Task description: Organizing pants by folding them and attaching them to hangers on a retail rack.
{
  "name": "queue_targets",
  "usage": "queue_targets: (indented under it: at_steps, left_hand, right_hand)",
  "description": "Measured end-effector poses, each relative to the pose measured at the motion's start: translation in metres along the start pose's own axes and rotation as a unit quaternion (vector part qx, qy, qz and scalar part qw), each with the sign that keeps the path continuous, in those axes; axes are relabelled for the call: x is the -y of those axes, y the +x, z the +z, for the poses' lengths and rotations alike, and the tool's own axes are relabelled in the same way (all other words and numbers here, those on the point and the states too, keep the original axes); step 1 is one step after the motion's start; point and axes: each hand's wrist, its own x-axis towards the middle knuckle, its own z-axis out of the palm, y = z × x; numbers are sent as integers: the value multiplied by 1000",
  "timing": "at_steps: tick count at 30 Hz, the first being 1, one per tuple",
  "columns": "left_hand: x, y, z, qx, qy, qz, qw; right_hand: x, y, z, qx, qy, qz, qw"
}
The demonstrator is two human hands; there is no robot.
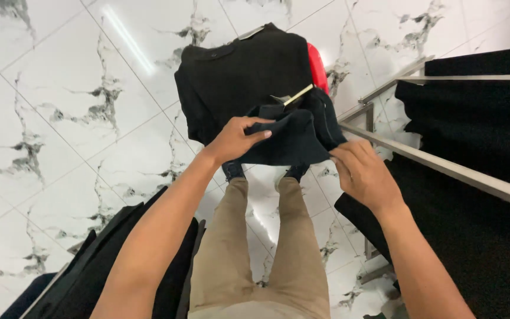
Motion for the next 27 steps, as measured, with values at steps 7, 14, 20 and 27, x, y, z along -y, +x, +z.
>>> queue_targets:
  at_steps: [7, 14, 20, 27]
  left_hand:
    - [-52, -64, -22, -35, 87, 93, 991]
    - [-108, -132, 6, 0, 119, 302, 946]
    - [-136, -183, 53, -44, 26, 283, 958]
    - [-165, -242, 123, 172, 159, 106, 966]
  right_hand:
    - [69, -61, -77, -54, -42, 85, 994]
    - [128, -115, -135, -148, -49, 224, 962]
    - [155, -194, -126, -230, 164, 446, 850]
    - [199, -313, -126, -329, 263, 508, 751]
